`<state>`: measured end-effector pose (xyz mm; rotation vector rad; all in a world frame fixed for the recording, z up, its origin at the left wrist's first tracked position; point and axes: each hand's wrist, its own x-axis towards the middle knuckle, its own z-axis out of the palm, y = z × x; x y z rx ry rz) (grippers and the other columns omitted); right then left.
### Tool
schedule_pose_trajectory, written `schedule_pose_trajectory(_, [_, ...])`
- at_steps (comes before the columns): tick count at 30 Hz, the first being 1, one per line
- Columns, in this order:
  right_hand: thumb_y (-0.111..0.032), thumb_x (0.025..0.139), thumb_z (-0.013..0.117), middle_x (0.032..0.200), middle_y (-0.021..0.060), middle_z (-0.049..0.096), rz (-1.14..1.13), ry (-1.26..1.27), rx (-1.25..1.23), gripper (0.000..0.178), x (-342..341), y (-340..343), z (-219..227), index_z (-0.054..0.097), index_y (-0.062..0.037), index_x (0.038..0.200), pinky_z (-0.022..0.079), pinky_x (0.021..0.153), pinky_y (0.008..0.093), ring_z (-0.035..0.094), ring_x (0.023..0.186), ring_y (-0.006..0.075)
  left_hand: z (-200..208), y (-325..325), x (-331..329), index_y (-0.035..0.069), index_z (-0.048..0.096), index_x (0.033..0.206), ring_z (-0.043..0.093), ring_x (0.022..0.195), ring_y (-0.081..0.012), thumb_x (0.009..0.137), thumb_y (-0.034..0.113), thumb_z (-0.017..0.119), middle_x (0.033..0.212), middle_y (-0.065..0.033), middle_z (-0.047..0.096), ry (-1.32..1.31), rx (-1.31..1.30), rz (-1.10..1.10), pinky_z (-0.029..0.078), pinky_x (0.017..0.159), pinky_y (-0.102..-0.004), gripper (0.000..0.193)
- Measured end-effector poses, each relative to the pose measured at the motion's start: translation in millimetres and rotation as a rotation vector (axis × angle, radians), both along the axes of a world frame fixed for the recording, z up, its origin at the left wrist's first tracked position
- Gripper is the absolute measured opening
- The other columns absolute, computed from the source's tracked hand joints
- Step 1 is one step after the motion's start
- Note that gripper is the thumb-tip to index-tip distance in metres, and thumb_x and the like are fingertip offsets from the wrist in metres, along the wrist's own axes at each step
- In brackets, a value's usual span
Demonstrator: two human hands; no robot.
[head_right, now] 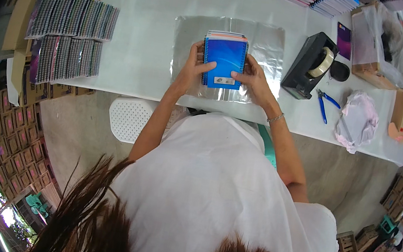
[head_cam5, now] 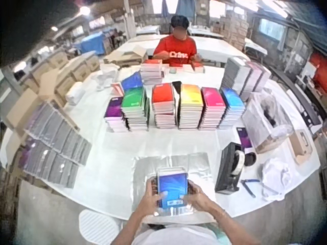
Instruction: The person picks up notebooks of different colors from stacks on a table, stacks them together, and places the stack into a plastic bag. They then seal the bag using adhesive tape from a dispenser and place the packaged notebooks onto a stack of similar packages.
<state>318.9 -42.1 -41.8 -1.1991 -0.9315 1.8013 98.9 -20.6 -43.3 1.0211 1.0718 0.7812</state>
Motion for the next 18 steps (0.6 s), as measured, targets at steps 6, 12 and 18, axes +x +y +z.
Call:
schedule_pose_trajectory(6, [-0.013, 0.085, 0.073, 0.12, 0.0175, 0.062, -0.102, 0.062, -0.164, 0.062, -4, 9, -6, 0.048, 0.0116, 0.136, 0.047, 0.099, 0.0312, 0.06, 0.11, 0.0215, -33, 16, 9, -0.004, 0.04, 0.142, 0.049, 0.121, -0.0279, 0.085, 0.035, 0.074, 0.129, -0.0169, 0.043, 0.028, -0.108, 0.128, 0.042, 0.105, -0.039, 0.077])
schedule_pose_trajectory(12, [-0.021, 0.088, 0.071, 0.112, 0.0103, 0.066, -0.188, -0.083, -0.146, 0.048, -20, 7, -11, 0.059, 0.0038, 0.127, 0.046, 0.094, 0.0283, 0.062, 0.102, 0.0178, -33, 14, 15, -0.005, 0.051, 0.136, 0.052, 0.109, -0.0253, 0.089, 0.038, 0.07, 0.117, -0.0153, 0.045, 0.129, -0.063, 0.166, 0.043, 0.1, -0.0369, 0.067])
schedule_pose_trajectory(18, [-0.025, 0.09, 0.068, 0.131, 0.0188, 0.049, -0.2, -0.299, -0.092, 0.069, -25, 3, -17, 0.043, 0.0129, 0.142, 0.046, 0.098, 0.0309, 0.054, 0.118, 0.0234, -40, 12, 16, -0.003, 0.046, 0.143, 0.048, 0.111, -0.0269, 0.094, 0.045, 0.063, 0.116, -0.0156, 0.045, 0.314, 0.051, 0.126, 0.04, 0.101, -0.0384, 0.071])
